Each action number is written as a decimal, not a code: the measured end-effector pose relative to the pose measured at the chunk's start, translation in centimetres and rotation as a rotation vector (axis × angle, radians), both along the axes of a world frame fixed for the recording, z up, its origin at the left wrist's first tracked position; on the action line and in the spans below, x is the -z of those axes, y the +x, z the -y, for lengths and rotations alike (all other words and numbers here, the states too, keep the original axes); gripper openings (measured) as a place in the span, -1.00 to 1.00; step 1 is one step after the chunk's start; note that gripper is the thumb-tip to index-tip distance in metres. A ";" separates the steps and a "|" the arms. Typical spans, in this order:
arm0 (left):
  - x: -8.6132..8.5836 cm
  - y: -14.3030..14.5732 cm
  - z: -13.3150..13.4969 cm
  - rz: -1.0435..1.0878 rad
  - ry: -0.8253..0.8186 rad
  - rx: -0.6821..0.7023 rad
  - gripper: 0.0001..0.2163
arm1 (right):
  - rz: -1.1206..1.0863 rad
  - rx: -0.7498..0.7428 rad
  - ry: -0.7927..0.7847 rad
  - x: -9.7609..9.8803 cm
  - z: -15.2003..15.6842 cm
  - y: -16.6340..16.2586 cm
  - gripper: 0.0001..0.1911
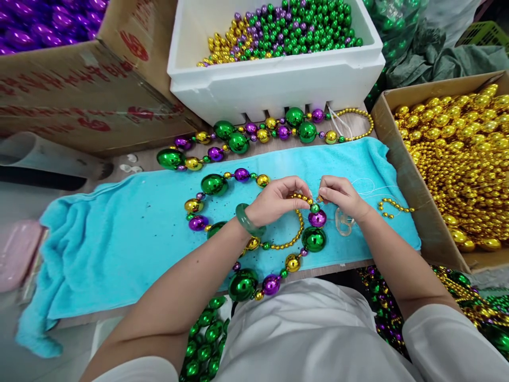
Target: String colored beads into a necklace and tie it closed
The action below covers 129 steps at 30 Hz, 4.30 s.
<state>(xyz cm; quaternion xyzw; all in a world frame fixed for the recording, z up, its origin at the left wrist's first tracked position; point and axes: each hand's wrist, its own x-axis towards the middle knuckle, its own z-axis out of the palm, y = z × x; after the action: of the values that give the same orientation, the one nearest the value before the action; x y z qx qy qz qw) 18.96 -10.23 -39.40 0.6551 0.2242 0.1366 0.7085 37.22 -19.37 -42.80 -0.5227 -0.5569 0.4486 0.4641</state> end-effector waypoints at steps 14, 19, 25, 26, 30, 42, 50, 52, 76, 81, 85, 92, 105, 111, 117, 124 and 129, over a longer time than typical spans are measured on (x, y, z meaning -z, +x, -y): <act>-0.1 0.0 -0.1 0.021 -0.020 0.013 -0.80 | 0.219 0.019 0.090 -0.6 -0.2 0.4 -0.63; -0.1 0.1 -0.1 0.031 -0.017 0.017 -0.81 | 0.233 0.020 0.133 -0.8 -0.1 0.4 -0.66; -0.1 0.1 0.0 0.037 -0.003 0.010 -0.81 | 0.299 0.030 0.149 -1.1 0.0 0.6 -0.67; -0.1 0.0 0.0 0.044 0.007 0.010 -0.82 | 0.320 0.038 0.144 -1.2 0.0 0.6 -0.67; -0.6 -0.6 0.2 0.088 0.067 0.002 -0.83 | 0.480 0.188 0.092 -1.0 0.1 1.1 -0.66; -2.2 -3.7 1.2 0.089 0.293 -0.030 -0.88 | 0.726 0.289 0.062 -1.3 1.4 0.8 -0.56; -2.7 -3.6 2.2 0.019 0.350 -0.160 -0.84 | 0.087 -0.096 0.053 -3.4 3.7 -3.9 -0.71; -2.7 -3.6 2.3 -0.057 0.374 -0.168 -0.78 | -0.037 -0.081 -0.001 -3.3 3.8 -4.3 -0.75; -0.8 -4.3 2.9 0.263 -0.168 -0.168 -0.83 | 0.684 0.274 0.225 -2.2 3.3 -1.1 -0.77; -0.5 -4.1 2.7 0.253 -0.230 -0.159 -0.79 | 1.164 0.161 -0.029 0.6 1.7 2.9 -0.63; -0.2 -3.7 2.6 0.260 -0.288 -0.207 -0.76 | 1.206 0.100 -0.061 1.4 1.1 4.1 -0.68; -0.1 -3.4 2.7 0.245 -0.337 -0.257 -0.75 | 0.524 0.263 -0.004 2.3 0.9 5.0 -0.69; -0.1 -2.1 2.6 0.172 -0.459 -0.346 -0.76 | -0.435 0.070 -0.117 -1.0 2.0 0.4 -0.69; -0.3 -1.8 2.9 0.118 -0.347 -0.333 -0.77 | -0.302 0.086 -0.065 -2.0 1.8 -2.1 -0.66; -0.3 -2.0 3.0 0.096 -0.291 -0.300 -0.78 | -0.279 0.120 -0.064 -2.2 1.7 -2.2 -0.49; -0.1 -1.9 3.1 0.106 -0.362 -0.261 -0.69 | -0.156 0.074 -0.046 -2.1 1.4 -1.6 -0.52; 0.1 -1.7 3.2 0.120 -0.372 -0.263 -0.69 | -0.119 0.057 -0.007 -2.1 1.0 -1.9 -0.52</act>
<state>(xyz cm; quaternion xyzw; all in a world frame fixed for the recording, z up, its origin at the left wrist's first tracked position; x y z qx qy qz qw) 17.22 -13.45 -39.48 0.4691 0.2865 0.2227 0.8052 35.35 -20.41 -40.72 -0.5123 -0.5117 0.4676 0.5070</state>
